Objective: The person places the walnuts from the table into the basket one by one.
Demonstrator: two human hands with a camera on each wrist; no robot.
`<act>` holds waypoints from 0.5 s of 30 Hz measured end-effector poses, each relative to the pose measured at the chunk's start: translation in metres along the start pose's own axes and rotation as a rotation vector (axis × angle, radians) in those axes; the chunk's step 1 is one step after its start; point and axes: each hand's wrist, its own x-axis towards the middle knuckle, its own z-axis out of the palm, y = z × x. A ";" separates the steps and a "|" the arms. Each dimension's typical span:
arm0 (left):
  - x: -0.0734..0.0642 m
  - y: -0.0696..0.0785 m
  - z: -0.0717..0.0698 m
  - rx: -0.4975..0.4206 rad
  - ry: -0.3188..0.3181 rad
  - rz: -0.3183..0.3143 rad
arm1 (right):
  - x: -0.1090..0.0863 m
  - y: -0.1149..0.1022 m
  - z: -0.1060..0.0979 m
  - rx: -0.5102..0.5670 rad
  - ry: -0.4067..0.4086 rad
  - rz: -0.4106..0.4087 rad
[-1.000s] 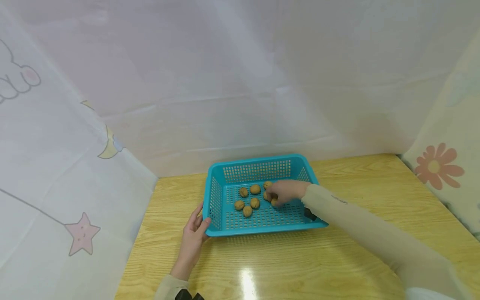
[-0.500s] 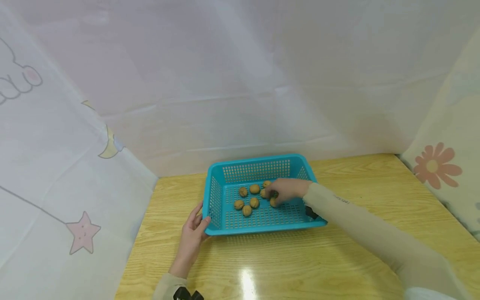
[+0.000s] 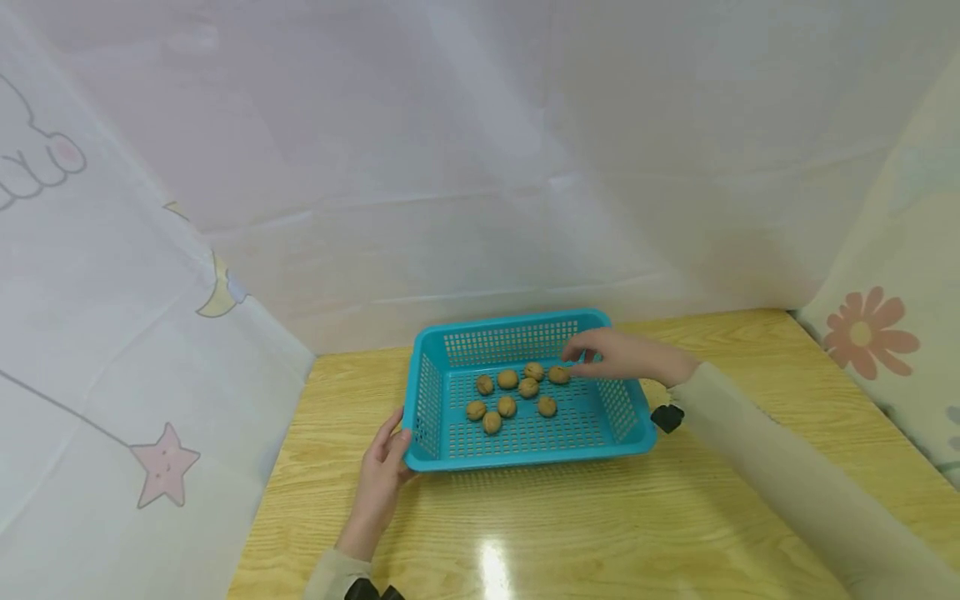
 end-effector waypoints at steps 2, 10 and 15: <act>-0.001 -0.001 -0.001 0.018 0.008 0.004 | -0.013 0.003 -0.004 0.015 0.049 0.004; -0.005 -0.001 -0.006 0.053 0.017 0.015 | -0.064 0.013 -0.004 0.057 0.207 0.108; -0.006 0.002 -0.012 0.058 0.027 0.009 | -0.095 0.020 0.005 0.007 0.311 0.169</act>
